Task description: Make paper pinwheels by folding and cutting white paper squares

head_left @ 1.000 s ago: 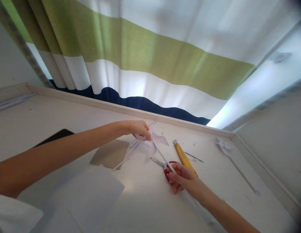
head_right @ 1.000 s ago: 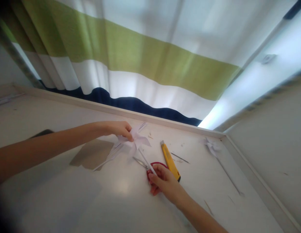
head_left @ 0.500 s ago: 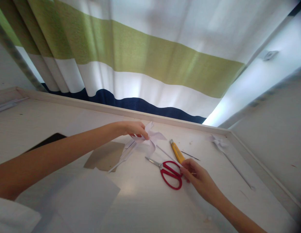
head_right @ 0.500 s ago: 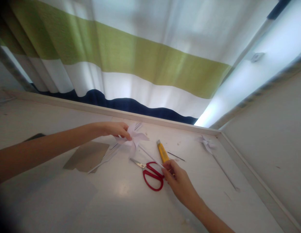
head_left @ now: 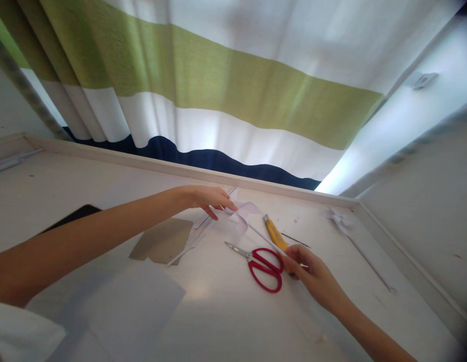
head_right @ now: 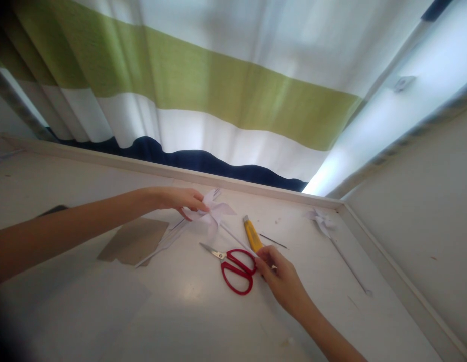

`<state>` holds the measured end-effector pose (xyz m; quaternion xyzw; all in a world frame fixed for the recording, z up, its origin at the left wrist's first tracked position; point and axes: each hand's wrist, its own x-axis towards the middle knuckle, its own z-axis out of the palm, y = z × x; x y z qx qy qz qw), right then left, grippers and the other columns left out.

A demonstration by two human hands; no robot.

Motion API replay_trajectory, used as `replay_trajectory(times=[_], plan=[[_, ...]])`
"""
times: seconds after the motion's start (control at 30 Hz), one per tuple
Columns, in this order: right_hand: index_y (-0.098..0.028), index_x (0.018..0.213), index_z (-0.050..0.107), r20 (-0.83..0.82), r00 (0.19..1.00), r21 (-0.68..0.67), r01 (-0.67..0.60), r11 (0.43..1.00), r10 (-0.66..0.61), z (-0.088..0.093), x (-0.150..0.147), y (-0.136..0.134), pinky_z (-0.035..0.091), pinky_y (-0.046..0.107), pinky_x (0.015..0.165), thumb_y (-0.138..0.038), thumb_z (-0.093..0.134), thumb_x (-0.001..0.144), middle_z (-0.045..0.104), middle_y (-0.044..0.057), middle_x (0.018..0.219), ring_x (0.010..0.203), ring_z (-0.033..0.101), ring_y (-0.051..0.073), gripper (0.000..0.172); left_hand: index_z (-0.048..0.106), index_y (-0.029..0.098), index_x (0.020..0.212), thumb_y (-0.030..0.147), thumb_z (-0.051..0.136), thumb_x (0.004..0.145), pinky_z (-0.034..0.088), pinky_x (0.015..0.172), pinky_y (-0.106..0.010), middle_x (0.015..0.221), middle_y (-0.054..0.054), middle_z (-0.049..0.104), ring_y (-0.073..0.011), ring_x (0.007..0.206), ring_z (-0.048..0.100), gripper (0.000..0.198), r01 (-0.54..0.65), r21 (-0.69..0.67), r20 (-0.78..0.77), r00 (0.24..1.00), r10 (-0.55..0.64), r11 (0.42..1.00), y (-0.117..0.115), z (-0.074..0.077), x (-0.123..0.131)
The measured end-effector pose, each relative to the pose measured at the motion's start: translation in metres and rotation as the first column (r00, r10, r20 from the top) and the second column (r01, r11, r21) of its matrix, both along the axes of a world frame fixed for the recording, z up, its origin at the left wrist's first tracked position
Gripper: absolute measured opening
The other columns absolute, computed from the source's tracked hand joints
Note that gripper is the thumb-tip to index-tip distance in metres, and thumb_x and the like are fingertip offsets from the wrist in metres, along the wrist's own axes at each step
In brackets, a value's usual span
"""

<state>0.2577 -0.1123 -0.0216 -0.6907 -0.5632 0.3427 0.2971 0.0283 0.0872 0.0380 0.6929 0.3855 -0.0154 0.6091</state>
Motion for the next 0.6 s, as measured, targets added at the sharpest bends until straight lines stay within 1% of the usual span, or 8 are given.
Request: replay_trajectory(times=[0.07,0.13,0.2,0.27,0.37,0.47,0.53,0.6], plan=[[-0.018,0.086,0.05,0.003,1.0,0.008,0.004,1.0,-0.004,0.001,0.002,0.0,0.047,0.027,0.054,-0.042,0.045,0.081,0.054,0.002,0.072,0.064,0.052,0.015,0.024,0.06,0.014,0.082,0.044,0.067,0.053,0.046,0.066,-0.028,0.107,-0.013,0.056,-0.0272,0.101,0.047,0.042,-0.037,-0.025,0.029,0.999,0.037,0.999,0.0,0.0,0.0],[-0.018,0.085,0.051,0.016,1.0,0.019,0.009,1.0,-0.009,0.003,0.005,0.0,0.048,0.028,0.053,-0.043,0.046,0.08,0.055,0.003,0.072,0.065,0.053,0.016,0.026,0.06,0.014,0.084,0.05,0.064,0.055,0.046,0.068,-0.029,0.109,-0.014,0.056,-0.0277,0.102,0.048,0.047,-0.103,-0.045,0.069,0.992,0.106,0.994,0.002,-0.002,-0.001],[-0.019,0.086,0.051,0.039,0.999,0.034,0.023,0.999,-0.024,0.004,0.008,-0.002,0.048,0.03,0.056,-0.043,0.046,0.08,0.057,0.004,0.075,0.067,0.055,0.018,0.025,0.059,0.014,0.085,0.056,0.059,0.058,0.045,0.071,-0.03,0.109,-0.014,0.057,-0.0266,0.101,0.05,0.05,-0.205,-0.065,0.124,0.969,0.212,0.977,0.004,-0.005,-0.004],[-0.02,0.087,0.05,0.092,0.994,0.063,0.047,0.997,-0.053,0.005,0.013,-0.005,0.048,0.033,0.063,-0.042,0.046,0.08,0.058,0.005,0.079,0.071,0.056,0.019,0.023,0.056,0.014,0.086,0.059,0.055,0.061,0.044,0.075,-0.03,0.11,-0.013,0.056,-0.0247,0.101,0.05,0.051,-0.335,-0.09,0.195,0.918,0.346,0.938,0.006,-0.007,-0.01],[-0.021,0.089,0.049,0.24,0.966,0.142,0.065,0.988,-0.098,0.002,0.021,-0.011,0.048,0.035,0.069,-0.04,0.043,0.082,0.06,0.007,0.085,0.078,0.058,0.022,0.021,0.053,0.016,0.084,0.054,0.053,0.067,0.042,0.08,-0.027,0.107,-0.008,0.057,-0.0206,0.104,0.047,0.042,-0.515,-0.155,0.315,0.783,0.536,0.843,0.005,-0.004,-0.027],[-0.022,0.091,0.049,0.38,0.912,0.212,0.076,0.974,-0.153,-0.005,0.031,-0.016,0.049,0.031,0.058,-0.039,0.04,0.083,0.06,0.008,0.087,0.081,0.058,0.023,0.021,0.05,0.017,0.081,0.04,0.051,0.073,0.04,0.084,-0.024,0.099,-0.003,0.059,-0.0159,0.104,0.047,0.024,-0.619,-0.246,0.414,0.629,0.658,0.746,-0.007,0.007,-0.049],[-0.022,0.092,0.049,0.435,0.879,0.248,0.089,0.965,-0.193,-0.01,0.038,-0.018,0.048,0.028,0.05,-0.039,0.041,0.083,0.06,0.007,0.087,0.082,0.058,0.023,0.022,0.048,0.018,0.081,0.031,0.046,0.076,0.039,0.085,-0.022,0.099,0.001,0.058,-0.0125,0.105,0.046,0.014,-0.677,-0.297,0.457,0.518,0.723,0.673,-0.019,0.017,-0.062],[-0.022,0.093,0.049,0.46,0.86,0.271,0.102,0.957,-0.222,-0.014,0.044,-0.02,0.047,0.026,0.045,-0.04,0.041,0.082,0.059,0.007,0.087,0.082,0.058,0.022,0.022,0.048,0.018,0.079,0.025,0.041,0.077,0.04,0.085,-0.023,0.096,0.002,0.058,-0.0114,0.104,0.047,0.01,-0.725,-0.332,0.473,0.426,0.771,0.604,-0.032,0.026,-0.075]])
